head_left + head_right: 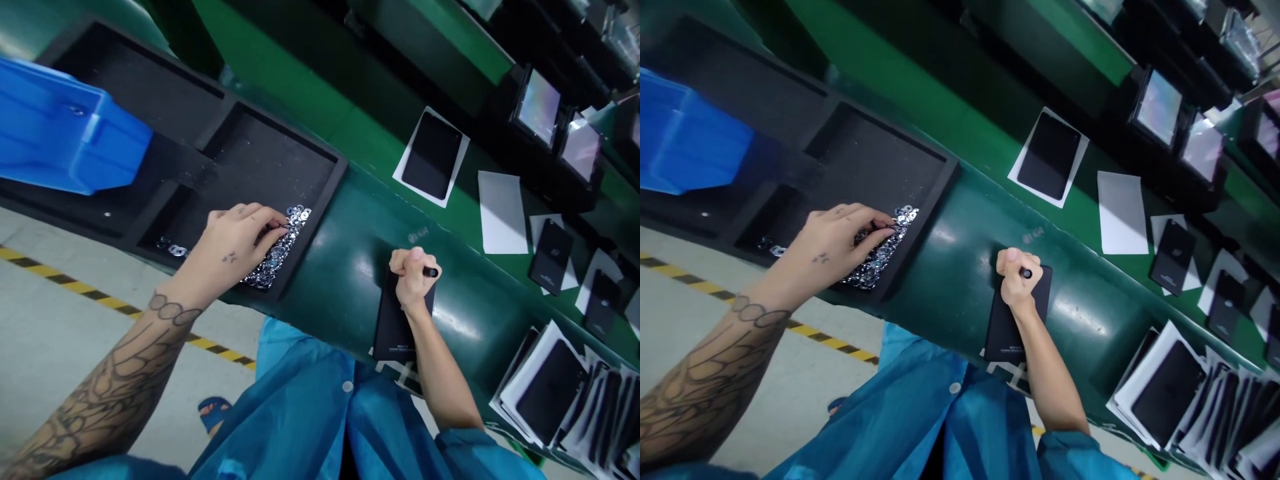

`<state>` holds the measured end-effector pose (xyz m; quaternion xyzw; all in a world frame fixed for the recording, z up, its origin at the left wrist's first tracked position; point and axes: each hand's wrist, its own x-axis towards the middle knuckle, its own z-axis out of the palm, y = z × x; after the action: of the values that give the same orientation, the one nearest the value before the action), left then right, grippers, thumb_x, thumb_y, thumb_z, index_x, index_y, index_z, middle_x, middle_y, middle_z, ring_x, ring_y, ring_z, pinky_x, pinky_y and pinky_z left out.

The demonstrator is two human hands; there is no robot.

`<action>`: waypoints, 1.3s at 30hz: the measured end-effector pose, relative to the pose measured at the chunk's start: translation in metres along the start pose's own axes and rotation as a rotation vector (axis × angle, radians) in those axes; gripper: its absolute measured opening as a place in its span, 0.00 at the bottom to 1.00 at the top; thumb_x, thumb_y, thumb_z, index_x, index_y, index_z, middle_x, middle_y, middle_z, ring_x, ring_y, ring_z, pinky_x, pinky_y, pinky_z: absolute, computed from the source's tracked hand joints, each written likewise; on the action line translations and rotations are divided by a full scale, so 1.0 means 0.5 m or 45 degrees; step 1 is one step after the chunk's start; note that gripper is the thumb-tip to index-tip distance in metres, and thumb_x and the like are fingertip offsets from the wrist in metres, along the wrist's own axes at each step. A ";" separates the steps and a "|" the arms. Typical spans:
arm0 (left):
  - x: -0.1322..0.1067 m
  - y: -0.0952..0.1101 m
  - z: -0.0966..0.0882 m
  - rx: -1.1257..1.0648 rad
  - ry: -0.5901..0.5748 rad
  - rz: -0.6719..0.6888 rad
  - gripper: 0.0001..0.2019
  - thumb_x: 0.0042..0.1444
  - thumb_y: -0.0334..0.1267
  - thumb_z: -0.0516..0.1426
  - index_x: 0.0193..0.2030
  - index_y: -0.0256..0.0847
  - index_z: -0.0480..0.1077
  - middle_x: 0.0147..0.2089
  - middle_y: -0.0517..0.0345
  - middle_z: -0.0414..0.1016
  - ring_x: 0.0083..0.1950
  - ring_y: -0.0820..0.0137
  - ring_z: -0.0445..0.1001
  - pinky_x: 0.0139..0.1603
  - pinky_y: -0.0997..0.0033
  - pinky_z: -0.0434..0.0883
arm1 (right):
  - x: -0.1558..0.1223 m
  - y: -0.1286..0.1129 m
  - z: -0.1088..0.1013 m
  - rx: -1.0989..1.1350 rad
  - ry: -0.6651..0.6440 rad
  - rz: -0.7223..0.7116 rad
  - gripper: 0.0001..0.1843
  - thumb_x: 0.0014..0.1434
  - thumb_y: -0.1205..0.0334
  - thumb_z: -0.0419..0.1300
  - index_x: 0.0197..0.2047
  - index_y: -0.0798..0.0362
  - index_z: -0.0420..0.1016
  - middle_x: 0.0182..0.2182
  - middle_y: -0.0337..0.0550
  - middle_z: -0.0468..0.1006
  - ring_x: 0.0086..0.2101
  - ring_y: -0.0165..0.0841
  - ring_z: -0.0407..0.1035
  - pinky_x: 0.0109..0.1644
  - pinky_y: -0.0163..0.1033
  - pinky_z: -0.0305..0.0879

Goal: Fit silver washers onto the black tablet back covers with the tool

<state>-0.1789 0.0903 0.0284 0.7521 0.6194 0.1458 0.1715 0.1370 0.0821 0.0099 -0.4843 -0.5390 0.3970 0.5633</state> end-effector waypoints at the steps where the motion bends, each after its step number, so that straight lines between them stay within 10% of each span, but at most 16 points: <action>1: 0.000 -0.002 0.000 -0.018 -0.007 0.001 0.12 0.74 0.48 0.52 0.47 0.49 0.75 0.48 0.53 0.83 0.53 0.50 0.80 0.56 0.48 0.72 | 0.000 0.001 -0.003 -0.017 -0.026 0.008 0.38 0.74 0.36 0.57 0.19 0.46 0.50 0.15 0.34 0.48 0.18 0.29 0.46 0.25 0.43 0.43; 24: 0.002 0.021 -0.041 -0.083 0.095 0.066 0.12 0.75 0.46 0.57 0.50 0.46 0.81 0.50 0.55 0.84 0.48 0.61 0.83 0.49 0.61 0.80 | -0.022 0.015 0.002 -0.037 0.091 -0.021 0.34 0.76 0.42 0.57 0.22 0.47 0.49 0.18 0.36 0.50 0.20 0.30 0.46 0.28 0.44 0.44; 31: -0.013 0.016 -0.057 -0.132 0.146 0.006 0.11 0.75 0.42 0.57 0.51 0.47 0.81 0.53 0.54 0.85 0.53 0.61 0.84 0.57 0.60 0.80 | -0.013 0.033 -0.015 0.009 -0.095 -0.072 0.34 0.75 0.45 0.60 0.22 0.48 0.51 0.18 0.35 0.51 0.20 0.29 0.46 0.27 0.43 0.46; 36: -0.041 0.095 -0.072 -0.449 0.224 0.070 0.04 0.69 0.40 0.66 0.46 0.47 0.83 0.47 0.60 0.88 0.45 0.66 0.85 0.52 0.65 0.81 | -0.006 0.046 -0.017 0.069 -0.157 -0.162 0.34 0.77 0.47 0.58 0.22 0.48 0.51 0.17 0.33 0.50 0.19 0.26 0.46 0.27 0.42 0.44; 39: -0.075 0.184 -0.021 -0.762 0.064 0.296 0.05 0.71 0.35 0.64 0.44 0.45 0.84 0.45 0.57 0.88 0.45 0.67 0.86 0.51 0.69 0.81 | 0.006 0.036 -0.008 0.112 -0.193 -0.153 0.34 0.76 0.47 0.59 0.21 0.49 0.52 0.17 0.32 0.52 0.19 0.25 0.48 0.27 0.41 0.43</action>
<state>-0.1097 0.0382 0.0778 0.7301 0.4631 0.3585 0.3521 0.1425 0.0885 -0.0068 -0.3944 -0.5901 0.4214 0.5645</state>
